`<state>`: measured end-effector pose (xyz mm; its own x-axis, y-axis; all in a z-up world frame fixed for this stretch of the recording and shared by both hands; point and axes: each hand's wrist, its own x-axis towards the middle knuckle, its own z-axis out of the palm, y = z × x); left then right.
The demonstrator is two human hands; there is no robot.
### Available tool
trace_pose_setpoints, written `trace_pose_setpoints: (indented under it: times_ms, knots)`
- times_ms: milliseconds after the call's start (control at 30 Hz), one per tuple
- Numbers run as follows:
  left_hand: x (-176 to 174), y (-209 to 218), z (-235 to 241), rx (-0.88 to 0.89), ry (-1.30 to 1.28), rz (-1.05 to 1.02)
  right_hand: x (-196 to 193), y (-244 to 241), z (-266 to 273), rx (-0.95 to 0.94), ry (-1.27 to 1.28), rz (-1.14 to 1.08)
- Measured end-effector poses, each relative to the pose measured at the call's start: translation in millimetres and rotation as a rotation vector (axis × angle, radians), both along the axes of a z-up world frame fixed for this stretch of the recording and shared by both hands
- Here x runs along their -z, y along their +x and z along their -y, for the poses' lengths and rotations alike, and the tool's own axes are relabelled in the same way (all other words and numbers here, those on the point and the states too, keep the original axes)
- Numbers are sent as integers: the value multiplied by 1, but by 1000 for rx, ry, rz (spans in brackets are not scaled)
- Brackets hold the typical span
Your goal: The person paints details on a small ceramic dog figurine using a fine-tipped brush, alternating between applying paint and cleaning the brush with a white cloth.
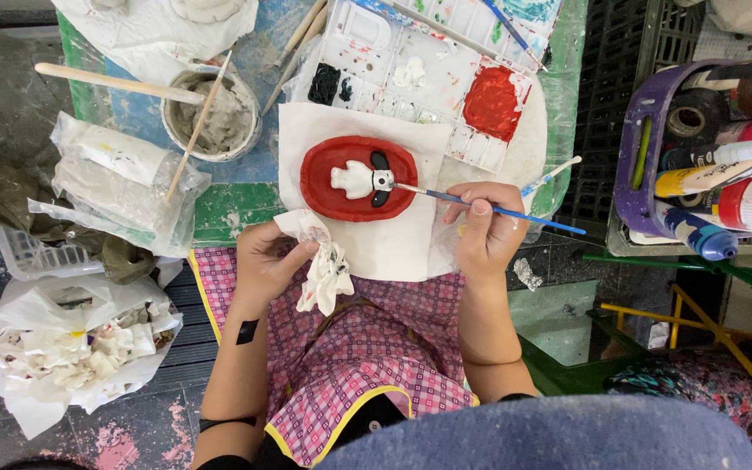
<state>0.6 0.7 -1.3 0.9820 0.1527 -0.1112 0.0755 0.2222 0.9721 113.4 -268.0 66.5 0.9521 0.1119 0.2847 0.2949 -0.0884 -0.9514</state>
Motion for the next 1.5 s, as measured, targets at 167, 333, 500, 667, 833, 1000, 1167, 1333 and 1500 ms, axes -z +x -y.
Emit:
trace_pose_setpoints:
  times_ms: [167, 333, 500, 667, 833, 1000, 1167, 1333, 1500]
  knots:
    - [1, 0, 0, -4, 5, 1, 0, 0, 1, 12, -19, 16]
    - [2, 0, 0, -4, 44, 15, 1, -1, 1, 24, 7, 35]
    - [2, -1, -1, 3, 21, 6, 1, -2, 1, -23, 100, 60]
    - [3, 0, -1, 2, 25, 17, 0, -3, 3, -61, 1, 115]
    - [-10, 1, 2, -6, -20, -4, 1, -9, 4, -90, 72, 150]
    - [-56, -8, 10, 0, 125, -119, -1, -30, 9, -190, 203, 45]
    - [-94, -4, 15, 72, 285, -58, -4, -43, 12, -363, 256, -19]
    - [-108, -2, 18, 80, 300, 19, -18, -40, 13, -484, 43, 71]
    - [-110, -5, 20, 42, 428, 114, -26, -44, 12, -473, -29, 97]
